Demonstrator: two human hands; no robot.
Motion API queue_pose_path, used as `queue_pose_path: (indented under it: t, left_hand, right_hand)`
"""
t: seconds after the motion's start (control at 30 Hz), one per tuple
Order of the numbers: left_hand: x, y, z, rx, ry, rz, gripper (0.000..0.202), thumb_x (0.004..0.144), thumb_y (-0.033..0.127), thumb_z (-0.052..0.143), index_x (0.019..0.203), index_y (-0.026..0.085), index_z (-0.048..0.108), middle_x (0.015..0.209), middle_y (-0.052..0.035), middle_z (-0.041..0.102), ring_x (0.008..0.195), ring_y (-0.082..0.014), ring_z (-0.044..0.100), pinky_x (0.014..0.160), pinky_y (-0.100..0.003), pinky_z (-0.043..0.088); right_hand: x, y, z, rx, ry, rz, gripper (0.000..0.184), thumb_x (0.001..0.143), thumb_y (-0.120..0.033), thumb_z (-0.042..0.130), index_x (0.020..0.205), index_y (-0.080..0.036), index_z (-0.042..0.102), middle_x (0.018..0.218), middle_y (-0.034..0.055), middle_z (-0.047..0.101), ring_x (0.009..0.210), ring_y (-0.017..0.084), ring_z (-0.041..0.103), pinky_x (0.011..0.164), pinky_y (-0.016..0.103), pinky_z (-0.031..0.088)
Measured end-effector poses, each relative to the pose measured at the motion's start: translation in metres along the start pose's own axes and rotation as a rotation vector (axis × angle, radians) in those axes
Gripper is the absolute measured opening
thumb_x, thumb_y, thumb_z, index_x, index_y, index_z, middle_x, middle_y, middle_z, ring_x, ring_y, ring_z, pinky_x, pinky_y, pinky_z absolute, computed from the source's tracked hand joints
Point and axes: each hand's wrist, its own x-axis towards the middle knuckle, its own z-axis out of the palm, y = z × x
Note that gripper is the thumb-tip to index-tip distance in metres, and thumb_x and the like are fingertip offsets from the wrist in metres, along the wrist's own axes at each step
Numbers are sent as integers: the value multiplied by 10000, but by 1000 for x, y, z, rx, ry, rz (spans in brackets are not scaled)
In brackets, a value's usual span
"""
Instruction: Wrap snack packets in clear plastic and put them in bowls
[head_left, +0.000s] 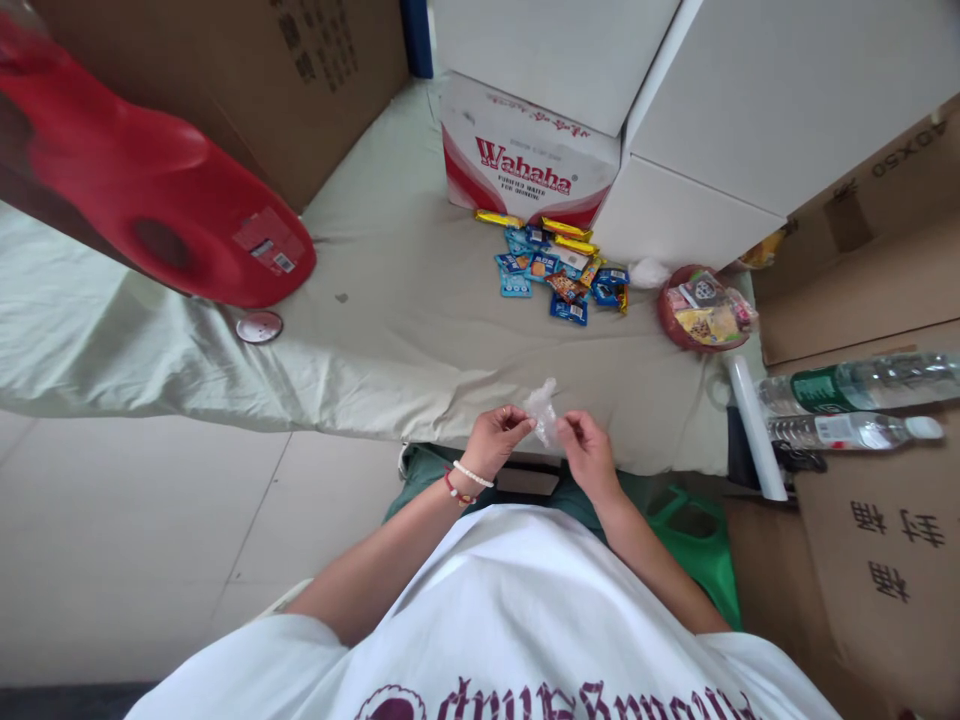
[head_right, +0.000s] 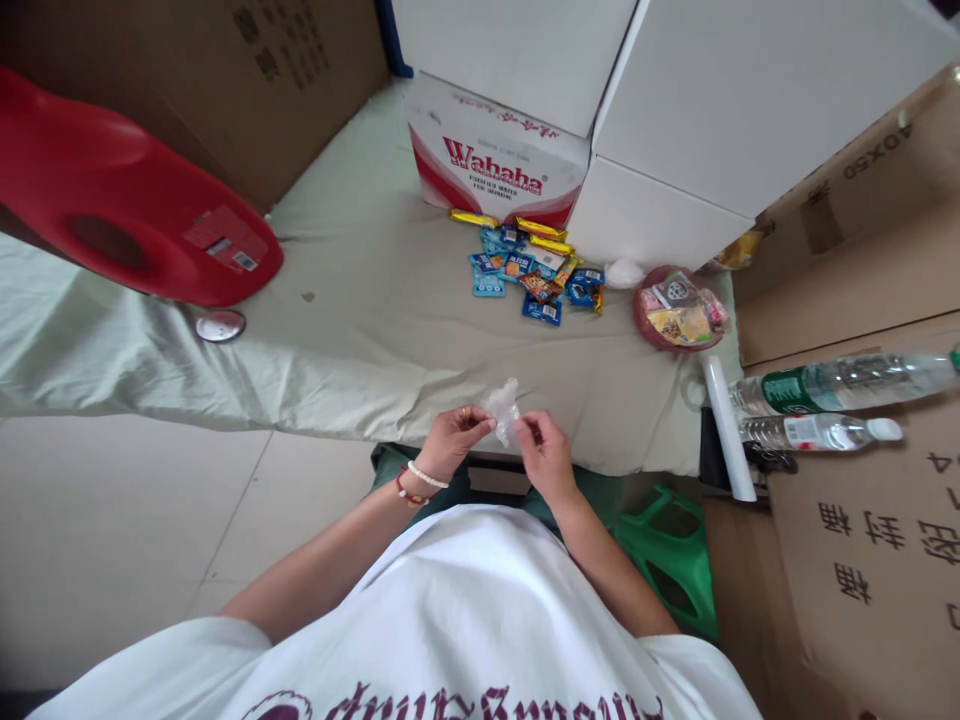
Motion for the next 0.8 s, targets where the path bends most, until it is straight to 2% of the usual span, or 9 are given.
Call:
queue_pose_path:
  t: [0.1, 0.2, 0.3, 0.43, 0.53, 0.67, 0.8]
  left_hand:
    - [-5, -1, 2, 214, -5, 135, 202, 759, 373, 773, 756, 186, 695, 704, -3, 646, 653, -138, 535, 640, -277, 417]
    - [-10, 0, 1, 458, 35, 297, 83, 797, 259, 697, 745, 198, 677, 726, -4, 624, 657, -135, 510, 647, -278, 394]
    - [-14, 1, 0, 571, 56, 377, 104, 822, 218, 665, 725, 201, 633, 730, -1, 605, 652, -130, 493, 654, -281, 388]
    - [-16, 0, 0, 456, -4, 390, 187, 843, 359, 746, 872, 206, 642, 842, -16, 644, 702, -137, 552, 659, -274, 450]
    - [-16, 0, 2, 369, -27, 391, 256, 897, 438, 716, 998, 206, 676, 899, -36, 654, 736, -147, 588, 656, -277, 473]
    - [-11, 1, 2, 334, 11, 395, 216, 938, 401, 653, 892, 203, 726, 828, -30, 630, 724, -143, 552, 693, -294, 451]
    - [-2, 2, -2, 106, 2, 180, 329, 869, 510, 723, 805, 191, 676, 726, 6, 577, 660, -123, 486, 642, -277, 407]
  right_hand:
    - [3, -7, 13, 33, -157, 2, 340, 888, -543, 726, 1001, -228, 668, 1001, 60, 684, 868, 198, 639, 755, 312, 529]
    - [5, -8, 23, 142, -157, 53, 352, 892, -569, 707, 957, -228, 646, 972, 52, 674, 890, 206, 641, 783, 316, 535]
    - [6, -6, 24, 242, -130, 104, 361, 927, -589, 646, 888, -230, 645, 884, 22, 658, 854, 196, 616, 800, 312, 519]
    - [7, -3, 19, 348, -152, 184, 367, 911, -583, 657, 813, -229, 641, 778, -10, 637, 775, 178, 581, 786, 304, 502]
    - [7, -2, 16, 362, -217, 177, 350, 900, -580, 683, 863, -232, 688, 817, -5, 674, 795, 182, 594, 805, 312, 506]
    - [8, 1, 12, 329, -213, 156, 361, 887, -596, 705, 893, -236, 731, 830, 3, 688, 785, 182, 594, 786, 317, 505]
    - [11, 3, 6, 383, -185, 225, 383, 844, -616, 744, 846, -233, 735, 807, 8, 695, 771, 185, 597, 779, 330, 508]
